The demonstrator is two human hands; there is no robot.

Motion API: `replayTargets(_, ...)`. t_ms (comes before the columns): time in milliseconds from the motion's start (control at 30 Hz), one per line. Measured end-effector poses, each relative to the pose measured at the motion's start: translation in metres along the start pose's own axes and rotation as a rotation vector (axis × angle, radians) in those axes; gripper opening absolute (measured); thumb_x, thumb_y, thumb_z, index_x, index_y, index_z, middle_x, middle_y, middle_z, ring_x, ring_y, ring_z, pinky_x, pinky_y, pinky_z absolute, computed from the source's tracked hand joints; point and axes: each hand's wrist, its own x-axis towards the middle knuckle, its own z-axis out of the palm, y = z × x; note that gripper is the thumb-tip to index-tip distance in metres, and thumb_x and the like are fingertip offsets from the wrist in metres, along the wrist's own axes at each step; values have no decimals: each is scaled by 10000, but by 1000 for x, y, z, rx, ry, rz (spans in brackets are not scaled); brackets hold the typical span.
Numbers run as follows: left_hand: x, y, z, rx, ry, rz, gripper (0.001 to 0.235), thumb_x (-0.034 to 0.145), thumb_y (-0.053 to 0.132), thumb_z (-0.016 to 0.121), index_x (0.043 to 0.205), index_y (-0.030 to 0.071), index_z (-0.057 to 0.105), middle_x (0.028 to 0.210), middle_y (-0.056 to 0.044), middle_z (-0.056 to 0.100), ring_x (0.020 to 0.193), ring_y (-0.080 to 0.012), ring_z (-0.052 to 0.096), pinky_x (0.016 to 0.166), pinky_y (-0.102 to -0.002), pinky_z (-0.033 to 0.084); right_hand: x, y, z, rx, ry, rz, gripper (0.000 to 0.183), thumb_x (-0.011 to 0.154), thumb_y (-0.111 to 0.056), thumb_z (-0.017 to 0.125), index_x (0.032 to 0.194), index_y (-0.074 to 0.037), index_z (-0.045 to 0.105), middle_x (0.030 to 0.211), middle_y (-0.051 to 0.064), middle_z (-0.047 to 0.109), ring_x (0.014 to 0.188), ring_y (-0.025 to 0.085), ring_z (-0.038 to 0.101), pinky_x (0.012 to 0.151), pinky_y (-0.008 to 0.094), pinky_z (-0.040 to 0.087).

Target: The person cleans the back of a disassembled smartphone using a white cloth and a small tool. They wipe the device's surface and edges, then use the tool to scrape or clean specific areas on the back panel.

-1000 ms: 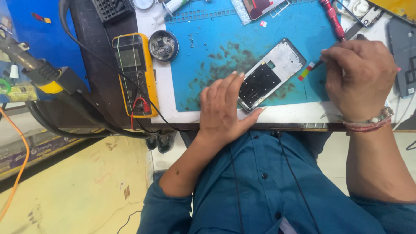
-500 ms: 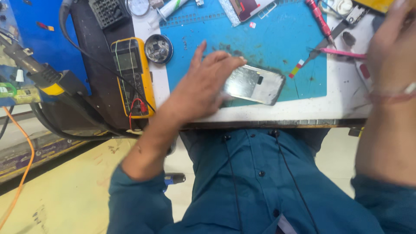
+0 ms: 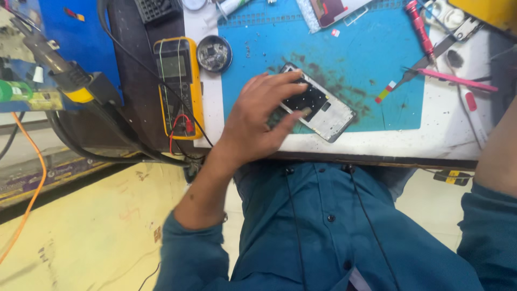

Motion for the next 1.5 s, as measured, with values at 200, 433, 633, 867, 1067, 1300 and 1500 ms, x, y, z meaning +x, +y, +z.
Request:
replayTargets(200, -37, 0, 38, -530, 350, -363, 73, 1094, 101, 671, 1129, 69, 726, 1187, -137, 774, 970, -199, 707, 862, -320, 557, -10, -71, -2, 299, -103, 35, 86, 1038, 40, 705, 1100, -10, 672, 1002, 99, 681, 889, 187, 656, 808, 269, 514)
replayTargets(433, -11, 22, 101, -1423, 214, -428, 442, 1127, 206, 552, 1535, 68, 451, 1423, -76, 610, 1238, -159, 643, 1093, -340, 541, -23, -166, 9, 628, -239, -34, 76, 1048, 45, 708, 1099, 0, 674, 963, 102, 681, 853, 155, 661, 795, 237, 521)
replayTargets(633, -3, 23, 119, -1576, 247, -575, 416, 1182, 218, 525, 1496, -54, 522, 1376, -101, 639, 1188, -177, 635, 1031, -363, 553, -32, -196, 18, 6, -59, -520, 325, 695, -83, 799, 1001, -12, 715, 1017, 234, 697, 827, 396, 661, 758, 416, 517)
replayTargets(867, -16, 33, 107, -1203, 135, -364, 438, 1157, 219, 572, 1510, -15, 462, 1342, -138, 629, 1237, -170, 623, 1106, -382, 565, -45, -167, 20, 731, -77, 137, 222, 980, 6, 755, 1173, -68, 673, 1107, 121, 695, 952, 274, 733, 868, 320, 570)
replayTargets(1067, -21, 20, 107, -1660, 62, -598, 448, 1150, 209, 441, 1557, 19, 438, 1379, -117, 635, 1229, -199, 660, 1066, -371, 558, -43, -183, 26, 558, -109, -221, 221, 808, 1, 729, 1008, -72, 672, 1070, 143, 711, 945, 346, 699, 821, 434, 538)
replayTargets(1300, -22, 26, 93, -1200, 136, -533, 419, 1114, 135, 523, 1512, 8, 505, 1347, -127, 675, 1183, -164, 674, 1029, -340, 569, -41, -184, 25, 130, -254, -438, 198, 864, -25, 807, 1035, -59, 714, 1073, 97, 723, 933, 277, 692, 751, 356, 540)
replayTargets(1500, -23, 29, 72, 92, 136, -37, 436, 956, 357, 735, 1263, 51, 694, 1343, -140, 657, 1255, -302, 644, 1102, -470, 490, -42, -162, 19, 88, -423, 9, 234, 867, -113, 828, 1088, -90, 754, 907, 87, 704, 732, 232, 686, 659, 352, 519)
